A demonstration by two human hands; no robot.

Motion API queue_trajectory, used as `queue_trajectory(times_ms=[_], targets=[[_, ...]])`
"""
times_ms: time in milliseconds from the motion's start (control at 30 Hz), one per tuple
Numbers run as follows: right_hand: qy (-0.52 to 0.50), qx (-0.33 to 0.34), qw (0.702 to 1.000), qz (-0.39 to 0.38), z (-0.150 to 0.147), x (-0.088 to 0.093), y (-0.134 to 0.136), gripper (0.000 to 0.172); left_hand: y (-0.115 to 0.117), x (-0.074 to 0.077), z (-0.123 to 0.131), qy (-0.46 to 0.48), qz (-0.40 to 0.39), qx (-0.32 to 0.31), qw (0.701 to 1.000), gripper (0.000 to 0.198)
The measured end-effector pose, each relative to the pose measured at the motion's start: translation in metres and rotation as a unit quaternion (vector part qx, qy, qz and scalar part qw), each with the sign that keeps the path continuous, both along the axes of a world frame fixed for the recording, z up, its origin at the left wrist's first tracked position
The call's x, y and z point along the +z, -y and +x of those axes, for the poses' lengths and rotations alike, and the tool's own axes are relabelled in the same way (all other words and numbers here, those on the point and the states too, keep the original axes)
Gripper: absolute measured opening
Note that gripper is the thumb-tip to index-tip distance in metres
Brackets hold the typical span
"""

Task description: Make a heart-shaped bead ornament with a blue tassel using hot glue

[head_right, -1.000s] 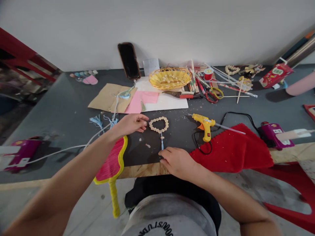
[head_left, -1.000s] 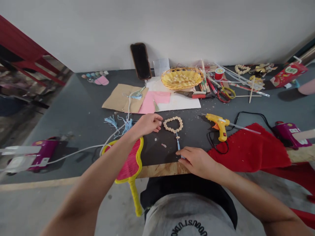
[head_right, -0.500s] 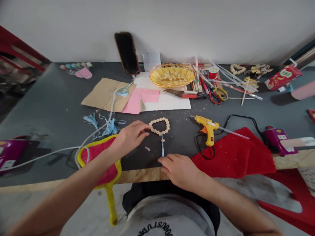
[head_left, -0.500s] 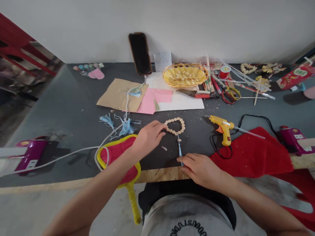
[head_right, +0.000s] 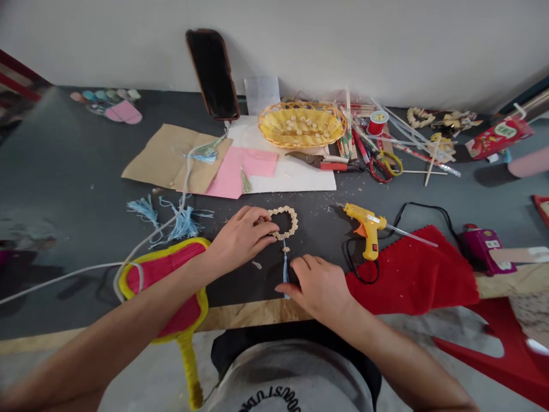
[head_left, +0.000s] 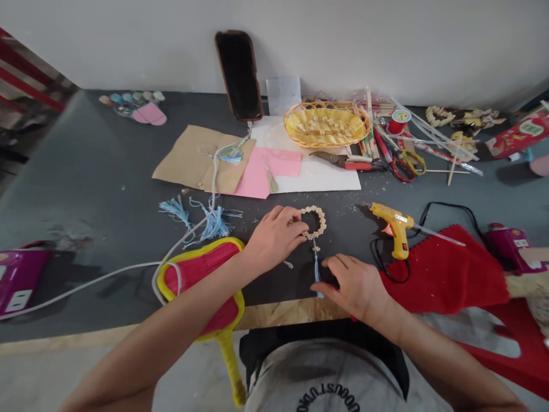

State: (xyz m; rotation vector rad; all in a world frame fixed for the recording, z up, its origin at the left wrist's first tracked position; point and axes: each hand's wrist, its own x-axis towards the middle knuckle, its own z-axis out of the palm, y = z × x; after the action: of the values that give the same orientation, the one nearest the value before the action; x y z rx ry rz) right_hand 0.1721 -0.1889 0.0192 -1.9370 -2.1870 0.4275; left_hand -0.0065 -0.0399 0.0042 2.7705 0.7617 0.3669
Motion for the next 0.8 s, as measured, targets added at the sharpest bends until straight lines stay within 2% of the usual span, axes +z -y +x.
queue_trajectory(times_ms=[167,333,533,700,800], targets=[[0.000,-0.061,0.997,0.046,-0.002,0.001,-0.023,0.024,-0.001,-0.006,0.002,0.035,0.011,-0.011,0.999,0.016],[0.004,-0.101,0.994,0.037,-0.002,0.000,-0.039,0.018,0.000,-0.009,0.003,0.076,0.021,-0.014,0.997,0.015],[-0.031,-0.132,0.990,0.030,-0.005,-0.004,-0.044,0.011,0.003,-0.012,0.005,0.086,0.002,-0.009,0.996,0.018],[-0.052,-0.144,0.988,0.023,-0.005,-0.007,-0.045,0.014,0.005,-0.013,0.006,0.095,-0.005,0.003,0.995,0.017],[-0.135,-0.162,0.977,0.016,-0.002,-0.007,-0.045,0.016,0.004,-0.010,0.005,0.121,0.005,0.005,0.993,0.015]])
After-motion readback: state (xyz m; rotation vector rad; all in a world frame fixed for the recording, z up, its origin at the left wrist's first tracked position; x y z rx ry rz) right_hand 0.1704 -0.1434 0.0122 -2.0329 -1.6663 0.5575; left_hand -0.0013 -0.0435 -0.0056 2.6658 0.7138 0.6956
